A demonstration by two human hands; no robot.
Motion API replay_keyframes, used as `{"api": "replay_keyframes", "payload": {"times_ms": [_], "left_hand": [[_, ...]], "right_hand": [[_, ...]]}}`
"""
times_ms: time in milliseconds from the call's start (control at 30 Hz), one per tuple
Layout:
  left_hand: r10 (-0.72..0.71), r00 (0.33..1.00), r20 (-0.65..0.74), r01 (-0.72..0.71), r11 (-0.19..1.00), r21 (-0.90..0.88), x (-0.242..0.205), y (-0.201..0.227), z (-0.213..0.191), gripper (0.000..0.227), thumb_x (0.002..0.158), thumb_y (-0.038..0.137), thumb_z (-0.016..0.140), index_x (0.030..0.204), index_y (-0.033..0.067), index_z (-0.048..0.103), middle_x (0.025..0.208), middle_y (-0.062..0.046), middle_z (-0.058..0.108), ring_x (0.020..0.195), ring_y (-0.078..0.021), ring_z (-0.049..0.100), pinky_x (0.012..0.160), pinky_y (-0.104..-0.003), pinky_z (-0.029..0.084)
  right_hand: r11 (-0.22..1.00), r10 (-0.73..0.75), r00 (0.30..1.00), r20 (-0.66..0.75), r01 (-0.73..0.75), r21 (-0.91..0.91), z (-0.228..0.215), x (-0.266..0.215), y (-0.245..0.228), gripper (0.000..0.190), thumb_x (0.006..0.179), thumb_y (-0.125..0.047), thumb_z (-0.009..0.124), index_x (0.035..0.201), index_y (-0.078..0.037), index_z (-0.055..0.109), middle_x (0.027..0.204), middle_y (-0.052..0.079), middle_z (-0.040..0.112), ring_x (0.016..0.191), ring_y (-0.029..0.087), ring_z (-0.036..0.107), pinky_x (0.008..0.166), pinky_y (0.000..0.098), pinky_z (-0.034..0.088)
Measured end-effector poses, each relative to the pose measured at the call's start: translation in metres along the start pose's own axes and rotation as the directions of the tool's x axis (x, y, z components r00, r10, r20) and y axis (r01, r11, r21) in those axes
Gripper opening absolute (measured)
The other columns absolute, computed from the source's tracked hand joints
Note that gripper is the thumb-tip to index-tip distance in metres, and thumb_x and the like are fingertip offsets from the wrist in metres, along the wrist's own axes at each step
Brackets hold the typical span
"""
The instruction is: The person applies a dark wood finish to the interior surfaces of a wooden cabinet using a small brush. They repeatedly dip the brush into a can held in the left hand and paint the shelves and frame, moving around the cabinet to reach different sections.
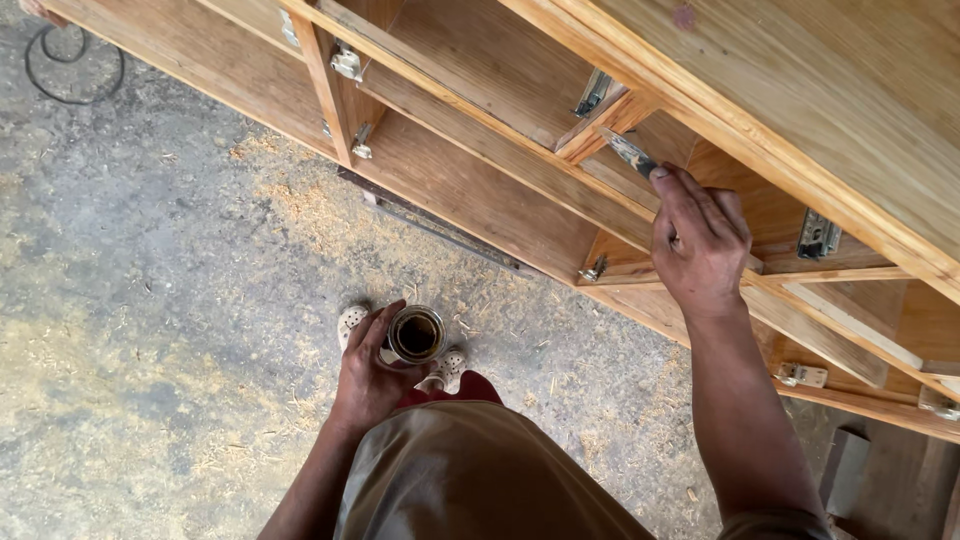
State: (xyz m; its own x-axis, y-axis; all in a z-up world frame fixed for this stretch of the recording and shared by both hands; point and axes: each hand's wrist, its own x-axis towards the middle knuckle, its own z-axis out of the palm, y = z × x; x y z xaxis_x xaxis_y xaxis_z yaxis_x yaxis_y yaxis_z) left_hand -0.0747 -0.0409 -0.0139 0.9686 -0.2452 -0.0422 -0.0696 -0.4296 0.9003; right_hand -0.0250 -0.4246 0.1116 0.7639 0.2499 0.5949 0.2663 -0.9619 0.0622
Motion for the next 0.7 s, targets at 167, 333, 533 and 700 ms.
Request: {"api": "replay_keyframes", "payload": {"times_ms": [167, 333, 533, 700], "left_hand": [[0.012, 1.000, -0.015, -0.012, 1.000, -0.006, 0.007, 0.002, -0.001, 0.090, 0.059, 0.015, 0.095, 0.139, 0.0030, 0.055, 0.131, -0.018, 0.064, 0.118, -0.0313, 0.066, 0.099, -0.042, 0.058], [0.043, 0.999, -0.006, -0.043, 0.999, 0.010, 0.007, 0.001, -0.001, 0.088, 0.061, 0.015, 0.096, 0.138, 0.0020, 0.055, 0.132, -0.019, 0.063, 0.119, -0.0325, 0.066, 0.098, -0.043, 0.059], [0.053, 0.998, -0.015, -0.053, 0.998, 0.014, 0.009, 0.001, -0.001, 0.088, 0.060, 0.015, 0.096, 0.137, 0.0006, 0.056, 0.131, -0.020, 0.064, 0.119, -0.0327, 0.066, 0.097, -0.043, 0.060], [-0.006, 1.000, 0.014, 0.006, 1.000, -0.019, 0.006, 0.002, 0.000, 0.088, 0.062, 0.015, 0.096, 0.138, -0.0007, 0.054, 0.134, -0.023, 0.060, 0.119, -0.0350, 0.066, 0.094, -0.042, 0.062]], "right_hand": [[0.999, -0.030, 0.996, -0.081, 0.028, -0.023, 0.001, 0.000, 0.001, 0.037, 0.095, 0.014, 0.072, 0.129, -0.002, 0.071, 0.128, 0.014, 0.075, 0.096, 0.024, 0.069, 0.081, 0.0342, 0.055], [0.999, -0.043, 0.998, -0.045, 0.042, -0.010, 0.010, -0.007, 0.003, 0.038, 0.095, 0.012, 0.073, 0.131, -0.001, 0.071, 0.130, 0.014, 0.074, 0.095, 0.023, 0.069, 0.080, 0.0334, 0.055], [0.999, -0.029, 0.999, -0.019, 0.029, 0.016, 0.024, -0.015, 0.012, 0.036, 0.093, 0.010, 0.073, 0.127, -0.001, 0.073, 0.126, 0.014, 0.077, 0.084, 0.020, 0.069, 0.072, 0.0336, 0.053], [1.000, -0.025, 0.999, -0.021, 0.026, 0.015, 0.027, -0.019, 0.019, 0.032, 0.098, 0.009, 0.071, 0.129, 0.000, 0.073, 0.125, 0.015, 0.078, 0.081, 0.011, 0.067, 0.065, 0.0302, 0.048]]}}
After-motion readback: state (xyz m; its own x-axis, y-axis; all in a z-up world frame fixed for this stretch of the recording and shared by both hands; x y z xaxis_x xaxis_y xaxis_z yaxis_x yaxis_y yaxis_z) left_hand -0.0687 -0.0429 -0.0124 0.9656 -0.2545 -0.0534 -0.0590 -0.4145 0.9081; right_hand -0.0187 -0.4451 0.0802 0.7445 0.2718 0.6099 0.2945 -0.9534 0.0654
